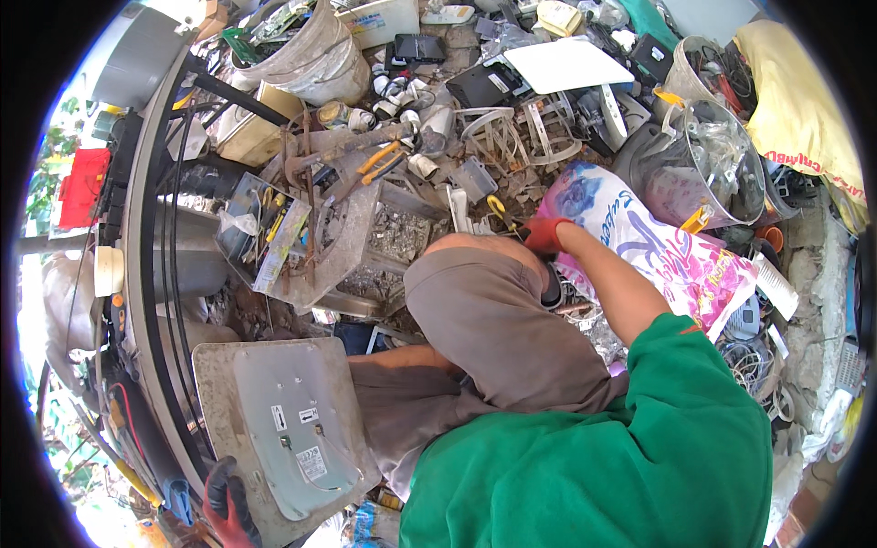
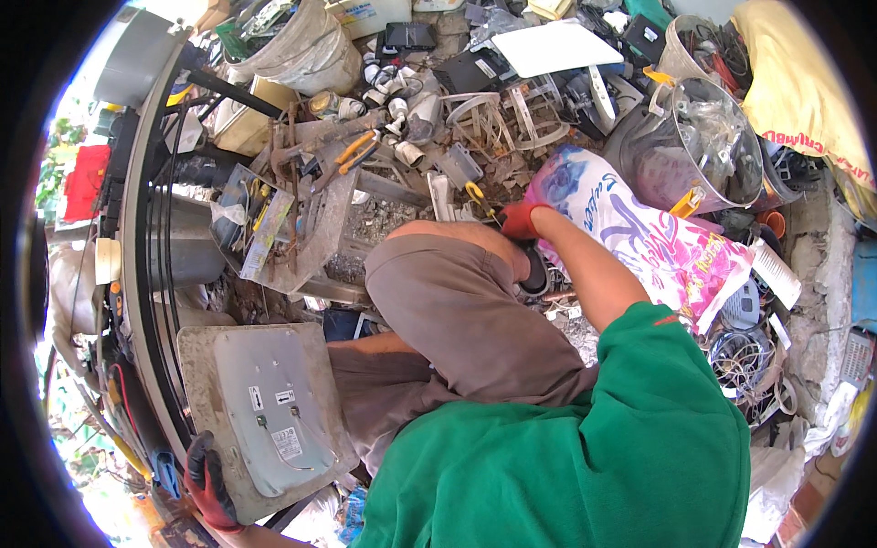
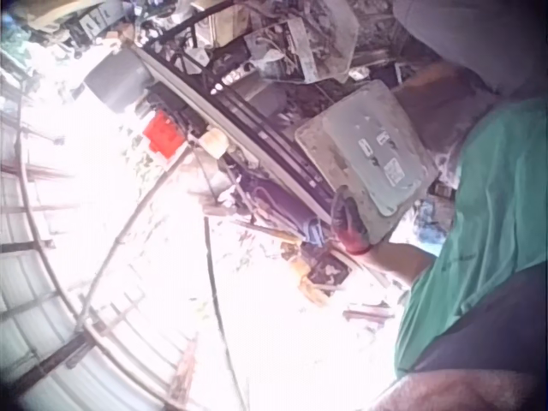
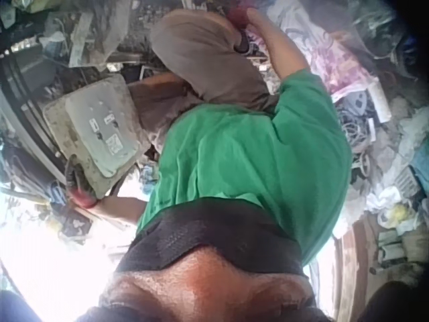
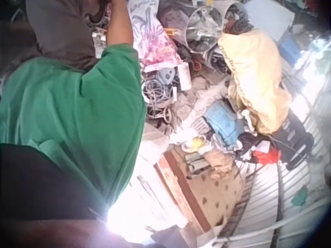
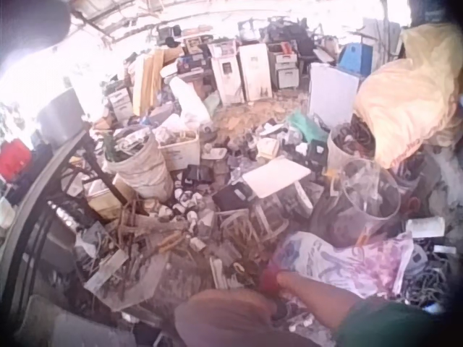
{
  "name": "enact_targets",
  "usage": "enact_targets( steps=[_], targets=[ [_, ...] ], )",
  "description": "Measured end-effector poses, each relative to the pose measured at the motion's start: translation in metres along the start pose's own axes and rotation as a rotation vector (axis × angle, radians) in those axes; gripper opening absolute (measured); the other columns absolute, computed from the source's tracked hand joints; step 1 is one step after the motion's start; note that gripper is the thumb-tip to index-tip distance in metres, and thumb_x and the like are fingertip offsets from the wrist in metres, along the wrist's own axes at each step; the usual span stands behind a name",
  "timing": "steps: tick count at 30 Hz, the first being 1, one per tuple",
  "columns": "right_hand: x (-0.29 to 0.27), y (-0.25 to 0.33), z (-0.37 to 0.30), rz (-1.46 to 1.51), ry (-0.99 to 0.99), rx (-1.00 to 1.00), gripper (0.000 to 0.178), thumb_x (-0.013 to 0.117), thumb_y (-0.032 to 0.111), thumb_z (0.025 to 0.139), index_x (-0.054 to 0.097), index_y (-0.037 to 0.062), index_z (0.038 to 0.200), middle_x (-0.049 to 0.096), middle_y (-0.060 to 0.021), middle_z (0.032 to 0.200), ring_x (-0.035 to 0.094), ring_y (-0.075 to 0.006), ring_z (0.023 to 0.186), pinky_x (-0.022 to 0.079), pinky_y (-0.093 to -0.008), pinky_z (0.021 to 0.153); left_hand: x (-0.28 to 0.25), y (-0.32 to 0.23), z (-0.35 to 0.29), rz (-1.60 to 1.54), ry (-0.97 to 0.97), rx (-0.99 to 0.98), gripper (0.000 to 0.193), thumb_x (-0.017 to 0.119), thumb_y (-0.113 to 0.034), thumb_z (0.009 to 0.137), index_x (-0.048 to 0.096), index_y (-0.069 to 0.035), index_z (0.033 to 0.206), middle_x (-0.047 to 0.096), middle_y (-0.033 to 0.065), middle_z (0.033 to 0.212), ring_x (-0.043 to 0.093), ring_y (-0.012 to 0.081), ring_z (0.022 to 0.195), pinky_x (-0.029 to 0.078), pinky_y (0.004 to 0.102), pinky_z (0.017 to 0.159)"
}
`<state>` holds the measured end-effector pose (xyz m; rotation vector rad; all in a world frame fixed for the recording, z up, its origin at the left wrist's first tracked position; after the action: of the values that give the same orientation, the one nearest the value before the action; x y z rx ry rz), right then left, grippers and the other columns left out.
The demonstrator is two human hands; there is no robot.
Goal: The person uses a screwdriver to remove screws from the back of an electronic device and then reaches into a bag of parts while working in an outdoor scrap area.
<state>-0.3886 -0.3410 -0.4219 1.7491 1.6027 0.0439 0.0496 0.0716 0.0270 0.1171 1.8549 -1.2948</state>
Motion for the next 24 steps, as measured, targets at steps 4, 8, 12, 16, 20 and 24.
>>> enact_targets(
  steps=[4,8,12,16,20,24],
  targets=[
    [-0.015,-0.033,0.01,0.578,-0.134,-0.074,0.061,0.076,0.028,0.083,0.062,-0.0016,0.134,0.071,-0.0215,0.12,0.068,-0.0253,0.107,0.053,-0.0369,0.094,-0.001,0.006,0.003,-0.041,0.006,0.0,0.027,0.059,-0.012,0.103,0.066,0.002,0.124,0.068,0.0075,0.119,0.063,0.017,0.107,0.049,0.0334,0.095],
    [0.003,-0.039,0.013,0.154,-0.12,-0.041,0.065,0.075,0.031,0.083,0.059,-0.0012,0.137,0.068,-0.0217,0.127,0.066,-0.0333,0.116,0.051,-0.0406,0.099,-0.002,0.005,0.004,-0.048,-0.005,-0.001,0.026,0.059,-0.013,0.103,0.066,0.001,0.124,0.068,0.0075,0.119,0.063,0.017,0.106,0.049,0.0336,0.095],
    [0.003,-0.012,0.019,-0.058,-0.037,-0.016,0.064,0.076,0.031,0.082,0.061,0.001,0.136,0.069,-0.0216,0.126,0.065,-0.0357,0.118,0.051,-0.0414,0.1,0.005,-0.004,0.003,-0.082,0.036,-0.031,0.027,0.059,-0.013,0.103,0.066,0.001,0.125,0.068,0.0077,0.118,0.063,0.0169,0.106,0.049,0.0337,0.095],
    [-0.018,-0.009,0.014,0.503,-0.054,-0.02,0.06,0.076,0.029,0.082,0.062,0.0012,0.134,0.069,-0.0236,0.124,0.066,-0.035,0.116,0.052,-0.0423,0.098,0.002,0.002,0.002,0.003,0.008,0.012,0.027,0.06,-0.014,0.103,0.066,0.001,0.125,0.068,0.0075,0.119,0.063,0.0171,0.106,0.049,0.0339,0.095],
    [0.003,-0.03,0.018,-0.023,-0.17,-0.017,0.062,0.073,0.034,0.081,0.063,0.0008,0.133,0.069,-0.0234,0.124,0.069,-0.0353,0.111,0.052,-0.0431,0.097,0.001,-0.002,0.005,-0.034,0.019,-0.001,0.027,0.06,-0.014,0.103,0.066,0.001,0.125,0.068,0.0076,0.12,0.063,0.0173,0.108,0.048,0.034,0.097],
    [0.004,-0.007,0.024,-0.223,-0.075,-0.069,0.065,0.072,0.033,0.08,0.061,0.0015,0.136,0.068,-0.023,0.128,0.067,-0.0336,0.113,0.053,-0.0418,0.096,0.001,-0.001,0.004,-0.028,0.021,0.009,0.027,0.06,-0.014,0.103,0.066,0.001,0.125,0.068,0.0077,0.119,0.063,0.0174,0.107,0.048,0.0338,0.097]
  ],
)
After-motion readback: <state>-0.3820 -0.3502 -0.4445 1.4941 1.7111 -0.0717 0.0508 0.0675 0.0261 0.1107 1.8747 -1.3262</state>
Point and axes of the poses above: each hand's wrist, its own z-axis towards the middle knuckle, its own x-axis out of the palm, y = z × x, the point moved 1 cm from there along z, towards the middle knuckle
